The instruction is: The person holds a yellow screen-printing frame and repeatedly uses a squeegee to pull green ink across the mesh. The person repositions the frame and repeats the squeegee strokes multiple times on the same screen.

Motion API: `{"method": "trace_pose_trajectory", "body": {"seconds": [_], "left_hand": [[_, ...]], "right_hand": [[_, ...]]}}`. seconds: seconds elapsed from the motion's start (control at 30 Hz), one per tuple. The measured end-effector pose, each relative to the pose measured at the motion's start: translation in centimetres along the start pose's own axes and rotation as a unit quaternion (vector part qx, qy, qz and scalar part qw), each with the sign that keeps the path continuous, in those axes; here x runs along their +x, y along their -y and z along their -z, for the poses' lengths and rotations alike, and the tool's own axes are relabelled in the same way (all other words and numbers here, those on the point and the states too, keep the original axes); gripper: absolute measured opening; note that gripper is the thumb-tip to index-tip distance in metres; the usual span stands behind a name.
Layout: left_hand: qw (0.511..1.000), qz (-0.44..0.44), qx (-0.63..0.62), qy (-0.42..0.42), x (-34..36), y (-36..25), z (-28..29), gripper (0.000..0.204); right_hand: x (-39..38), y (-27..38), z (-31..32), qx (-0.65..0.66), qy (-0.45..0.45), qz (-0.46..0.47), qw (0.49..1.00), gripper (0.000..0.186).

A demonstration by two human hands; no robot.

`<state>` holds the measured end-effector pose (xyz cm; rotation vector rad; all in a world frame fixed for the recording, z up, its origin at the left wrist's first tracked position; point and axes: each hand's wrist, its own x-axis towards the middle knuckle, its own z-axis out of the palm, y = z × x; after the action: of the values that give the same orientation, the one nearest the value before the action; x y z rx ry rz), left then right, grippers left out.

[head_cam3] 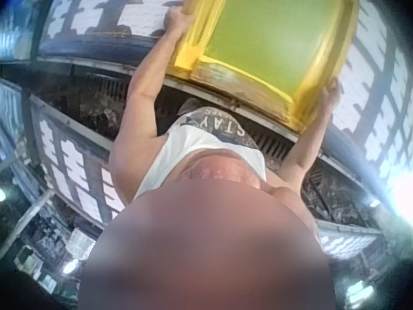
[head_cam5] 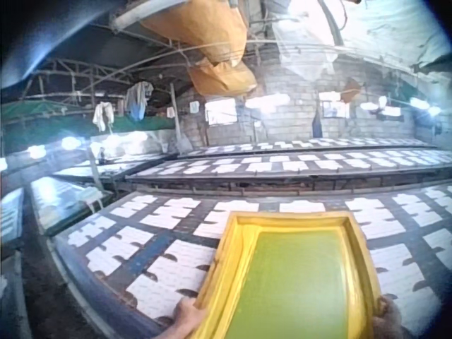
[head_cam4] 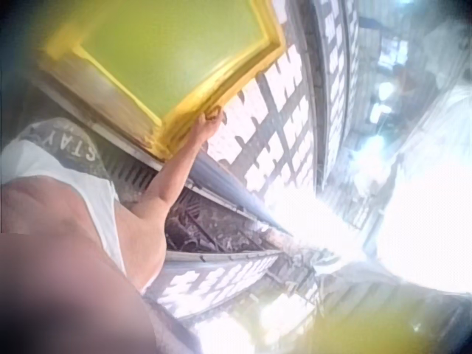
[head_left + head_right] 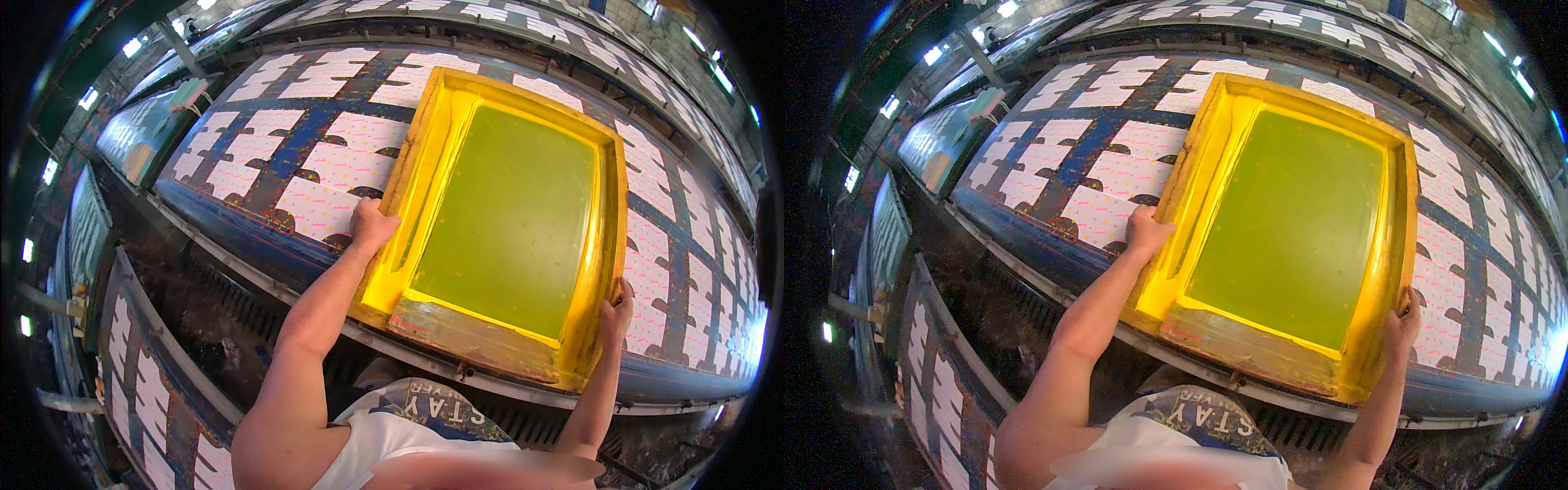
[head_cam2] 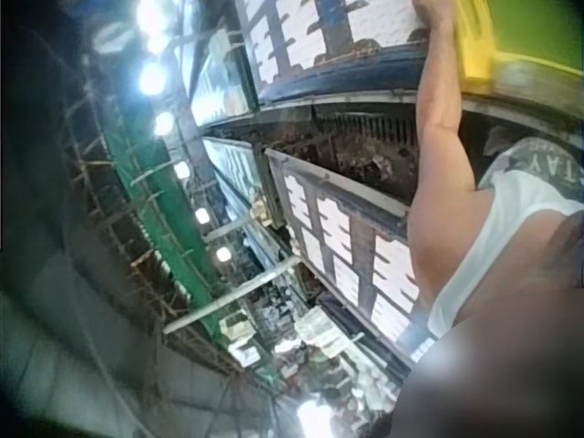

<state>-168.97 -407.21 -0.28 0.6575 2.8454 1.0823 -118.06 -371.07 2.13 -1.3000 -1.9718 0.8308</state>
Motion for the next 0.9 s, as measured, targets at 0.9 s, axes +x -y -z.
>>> {"method": "trace_pose_trajectory", "body": {"seconds": [0.9], "left_hand": [[0.979,-0.191,-0.023,0.069,8.3,0.7,-4.0,0.08]], "right_hand": [[-14.9,-4.0,2.8,-0.091,-0.107,-0.038,0.989,0.042]]}}
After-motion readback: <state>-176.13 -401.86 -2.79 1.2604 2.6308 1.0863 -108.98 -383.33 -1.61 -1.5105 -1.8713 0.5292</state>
